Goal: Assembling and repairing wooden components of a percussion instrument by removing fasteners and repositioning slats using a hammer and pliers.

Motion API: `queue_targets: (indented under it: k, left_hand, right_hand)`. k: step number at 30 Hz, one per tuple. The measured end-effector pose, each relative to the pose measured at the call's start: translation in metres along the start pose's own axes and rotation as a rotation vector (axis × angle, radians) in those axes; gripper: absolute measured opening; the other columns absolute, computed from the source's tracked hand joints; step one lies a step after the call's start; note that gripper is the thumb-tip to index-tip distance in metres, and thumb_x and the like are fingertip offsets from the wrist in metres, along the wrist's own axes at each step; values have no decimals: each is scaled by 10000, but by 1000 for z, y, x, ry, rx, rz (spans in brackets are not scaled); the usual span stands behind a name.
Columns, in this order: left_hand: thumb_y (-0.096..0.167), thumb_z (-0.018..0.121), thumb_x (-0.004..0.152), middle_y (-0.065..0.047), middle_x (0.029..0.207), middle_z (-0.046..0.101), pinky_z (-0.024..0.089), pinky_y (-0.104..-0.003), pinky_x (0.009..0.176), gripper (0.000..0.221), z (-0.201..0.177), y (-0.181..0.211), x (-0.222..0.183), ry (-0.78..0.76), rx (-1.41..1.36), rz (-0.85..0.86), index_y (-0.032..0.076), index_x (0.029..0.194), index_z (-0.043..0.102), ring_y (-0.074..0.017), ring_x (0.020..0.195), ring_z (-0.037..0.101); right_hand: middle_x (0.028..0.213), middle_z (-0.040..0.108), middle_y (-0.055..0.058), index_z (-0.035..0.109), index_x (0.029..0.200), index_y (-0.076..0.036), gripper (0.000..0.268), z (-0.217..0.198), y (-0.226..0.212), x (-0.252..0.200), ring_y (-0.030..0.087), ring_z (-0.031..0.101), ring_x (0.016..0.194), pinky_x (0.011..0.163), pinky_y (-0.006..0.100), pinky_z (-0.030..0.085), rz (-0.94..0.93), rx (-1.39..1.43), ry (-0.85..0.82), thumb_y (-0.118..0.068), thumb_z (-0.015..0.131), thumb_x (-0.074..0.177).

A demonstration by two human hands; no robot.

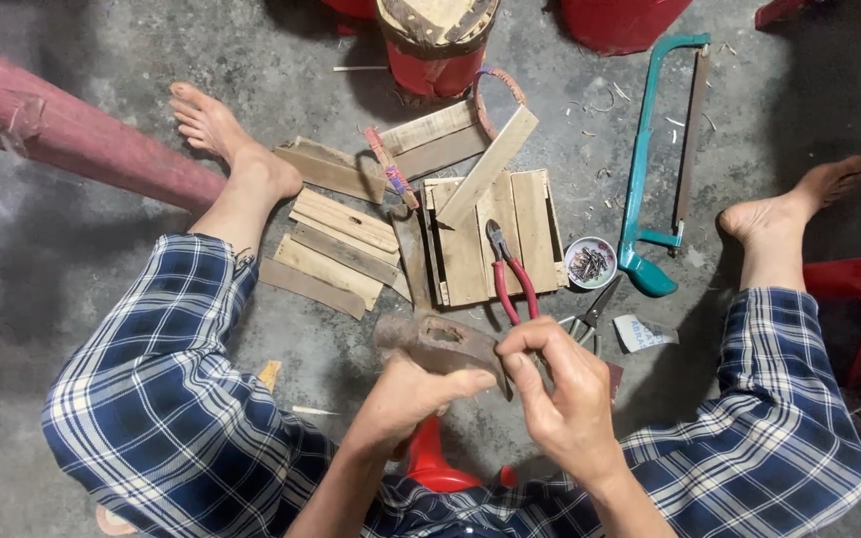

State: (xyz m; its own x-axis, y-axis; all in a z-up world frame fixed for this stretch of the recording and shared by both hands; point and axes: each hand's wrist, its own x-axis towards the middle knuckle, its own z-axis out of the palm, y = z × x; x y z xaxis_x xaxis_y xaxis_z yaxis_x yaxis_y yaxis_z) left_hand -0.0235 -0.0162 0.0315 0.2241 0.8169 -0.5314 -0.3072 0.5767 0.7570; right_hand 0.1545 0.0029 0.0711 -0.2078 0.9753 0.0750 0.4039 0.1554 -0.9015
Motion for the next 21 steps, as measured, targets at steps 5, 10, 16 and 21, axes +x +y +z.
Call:
queue_targets:
  k: [5,10,16,21]
  left_hand:
    - [55,805,762,-2,570,575,306,-197,336,222,-7,-16,12,66,-113,-125,-28,942,703,-46,387,389]
    - [41,782,805,-19,672,584,323,-170,354,265,-3,-33,21,23,-313,-157,-26,1015,636,-36,442,421]
    - [168,793,875,9,448,463,328,-189,364,314,7,-22,28,12,-277,-91,67,671,577,-62,365,409]
    - [319,803,903,-11,369,359,332,-214,380,587,-5,-44,51,87,-231,-144,103,465,478,-98,319,375]
  right_hand:
    - [860,669,43,630,971,-13,134,16,15,-4,127,574,635,610,246,477,36,-31,81,25,641,843]
    - [898,668,46,598,999,-23,99,24,24,-12,108,569,689,648,236,491,152,99,169,-9,621,904]
    - [809,616,57,613,1013,-30,70,36,49,-2,132,526,717,647,292,489,243,255,223,-52,619,947]
    - [734,607,17,677,1005,-38,103,56,103,9,94,509,677,586,237,431,402,533,193,-55,692,906]
